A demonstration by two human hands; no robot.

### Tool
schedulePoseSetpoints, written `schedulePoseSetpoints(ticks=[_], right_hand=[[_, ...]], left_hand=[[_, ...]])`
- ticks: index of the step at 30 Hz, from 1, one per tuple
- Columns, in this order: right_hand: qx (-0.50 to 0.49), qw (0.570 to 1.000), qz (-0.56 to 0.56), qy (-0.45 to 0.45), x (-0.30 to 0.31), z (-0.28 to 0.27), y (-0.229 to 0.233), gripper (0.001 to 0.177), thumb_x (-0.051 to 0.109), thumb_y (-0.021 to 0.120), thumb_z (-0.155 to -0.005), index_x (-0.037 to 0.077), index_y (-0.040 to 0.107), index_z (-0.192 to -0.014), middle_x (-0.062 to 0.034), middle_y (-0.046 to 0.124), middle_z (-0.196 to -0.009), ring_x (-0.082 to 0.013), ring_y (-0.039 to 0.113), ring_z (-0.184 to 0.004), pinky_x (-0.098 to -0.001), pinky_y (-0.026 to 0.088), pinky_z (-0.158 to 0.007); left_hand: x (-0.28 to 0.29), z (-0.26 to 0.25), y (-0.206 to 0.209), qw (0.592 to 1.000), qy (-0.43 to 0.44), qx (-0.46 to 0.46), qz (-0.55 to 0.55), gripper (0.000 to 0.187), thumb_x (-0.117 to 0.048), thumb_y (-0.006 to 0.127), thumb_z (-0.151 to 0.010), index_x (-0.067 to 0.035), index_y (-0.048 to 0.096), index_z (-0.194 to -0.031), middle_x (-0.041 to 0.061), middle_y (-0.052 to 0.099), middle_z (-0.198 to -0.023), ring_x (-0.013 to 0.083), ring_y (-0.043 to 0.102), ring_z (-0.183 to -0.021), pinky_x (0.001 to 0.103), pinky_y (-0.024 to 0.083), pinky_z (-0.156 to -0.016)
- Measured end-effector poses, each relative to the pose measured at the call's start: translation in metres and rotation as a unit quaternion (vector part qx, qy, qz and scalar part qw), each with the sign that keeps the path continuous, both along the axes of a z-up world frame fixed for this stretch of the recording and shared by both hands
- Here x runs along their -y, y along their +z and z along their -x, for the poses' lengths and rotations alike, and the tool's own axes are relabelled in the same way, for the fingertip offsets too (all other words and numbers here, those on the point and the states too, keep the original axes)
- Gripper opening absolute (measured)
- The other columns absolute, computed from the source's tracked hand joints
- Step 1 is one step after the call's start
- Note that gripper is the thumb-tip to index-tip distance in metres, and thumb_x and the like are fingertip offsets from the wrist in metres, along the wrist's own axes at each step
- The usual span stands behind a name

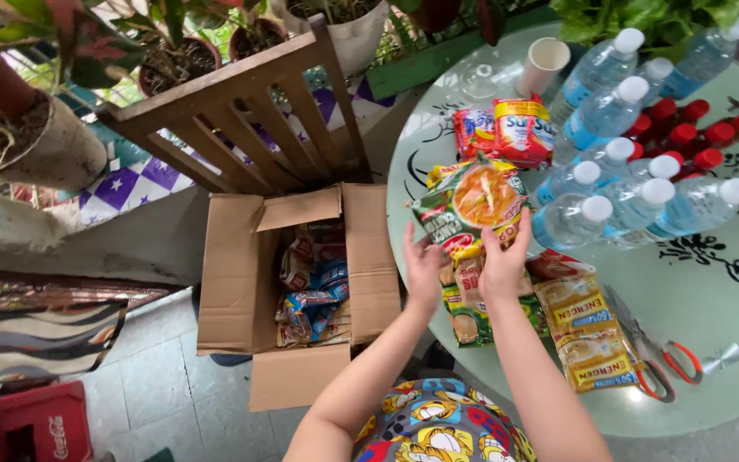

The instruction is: Unpacking a cardboard box filled with various packaged food items and placing them on a table.

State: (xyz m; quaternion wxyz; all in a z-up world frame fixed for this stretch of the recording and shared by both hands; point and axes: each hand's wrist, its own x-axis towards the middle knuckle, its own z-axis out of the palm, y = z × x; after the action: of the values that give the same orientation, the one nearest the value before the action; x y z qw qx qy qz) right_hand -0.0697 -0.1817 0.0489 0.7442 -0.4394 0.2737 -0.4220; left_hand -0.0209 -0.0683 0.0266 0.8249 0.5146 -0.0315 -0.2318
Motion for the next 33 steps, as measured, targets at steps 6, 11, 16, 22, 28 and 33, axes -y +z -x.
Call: schedulePoseSetpoints(ticks=[6, 11, 16, 22, 28, 33], right_hand=[[-0.027, 0.998, 0.051, 0.026, 0.017, -0.003, 0.019, 0.087, -0.011, 0.063, -0.094, 0.008, 0.018, -0.166, -0.014, 0.032, -0.167, -0.0228, 0.04, -0.148, -0.0361, 0.037, -0.122], [-0.228, 0.929, 0.29, 0.006, 0.031, 0.003, 0.026, 0.079, -0.001, 0.069, -0.094, 0.008, 0.031, -0.163, -0.0216, 0.013, -0.169, -0.0355, 0.028, -0.153, -0.0459, 0.03, -0.123], [-0.362, 0.796, 0.483, 0.052, 0.067, -0.005, -0.027, 0.066, 0.021, 0.068, -0.101, 0.007, 0.043, -0.161, -0.023, 0.027, -0.172, -0.0423, 0.022, -0.161, -0.0512, 0.018, -0.132], [-0.434, 0.757, 0.48, 0.092, 0.05, -0.011, -0.05, 0.073, 0.028, 0.07, -0.097, 0.001, 0.041, -0.158, -0.0297, 0.02, -0.168, -0.0498, 0.017, -0.155, -0.0559, 0.018, -0.125], [-0.331, 0.78, 0.53, 0.023, -0.031, -0.042, -0.031, 0.06, 0.014, 0.071, -0.096, 0.005, 0.052, -0.152, -0.0258, 0.032, -0.165, -0.0443, 0.024, -0.158, -0.0546, 0.022, -0.129], [-0.276, 0.792, 0.528, 0.136, -0.082, -0.076, -0.056, 0.05, 0.011, 0.071, -0.091, 0.009, 0.06, -0.14, -0.021, 0.04, -0.159, -0.041, 0.035, -0.149, -0.0514, 0.03, -0.123]], left_hand=[[0.065, -0.05, -0.024, 0.997, 0.032, 0.073, 0.014, 0.077, -0.005, 0.066, -0.095, -0.008, 0.026, -0.161, 0.015, 0.056, -0.132, 0.0202, 0.062, -0.114, 0.032, 0.056, -0.094], [0.102, -0.078, -0.023, 0.985, 0.01, 0.118, -0.125, 0.07, -0.011, 0.065, -0.093, -0.006, 0.039, -0.157, 0.015, 0.065, -0.122, 0.0193, 0.065, -0.102, 0.032, 0.055, -0.087], [0.105, -0.089, -0.045, 0.902, -0.007, 0.325, -0.285, 0.072, -0.015, 0.08, -0.088, -0.002, 0.048, -0.151, 0.023, 0.065, -0.132, 0.0312, 0.064, -0.114, 0.039, 0.052, -0.096], [0.032, -0.099, -0.024, 0.899, -0.119, 0.305, -0.289, 0.054, -0.022, 0.079, -0.087, -0.013, 0.066, -0.138, 0.016, 0.066, -0.112, 0.029, 0.067, -0.098, 0.038, 0.056, -0.089], [-0.073, -0.109, -0.08, 0.885, 0.073, 0.36, -0.286, 0.029, -0.015, 0.073, -0.091, -0.01, 0.07, -0.119, 0.012, 0.064, -0.118, 0.0288, 0.067, -0.106, 0.039, 0.057, -0.09], [-0.149, -0.074, -0.048, 0.791, 0.083, 0.296, -0.529, 0.077, -0.019, 0.085, -0.068, -0.003, 0.054, -0.136, 0.026, 0.057, -0.119, 0.0461, 0.056, -0.106, 0.054, 0.05, -0.088]])
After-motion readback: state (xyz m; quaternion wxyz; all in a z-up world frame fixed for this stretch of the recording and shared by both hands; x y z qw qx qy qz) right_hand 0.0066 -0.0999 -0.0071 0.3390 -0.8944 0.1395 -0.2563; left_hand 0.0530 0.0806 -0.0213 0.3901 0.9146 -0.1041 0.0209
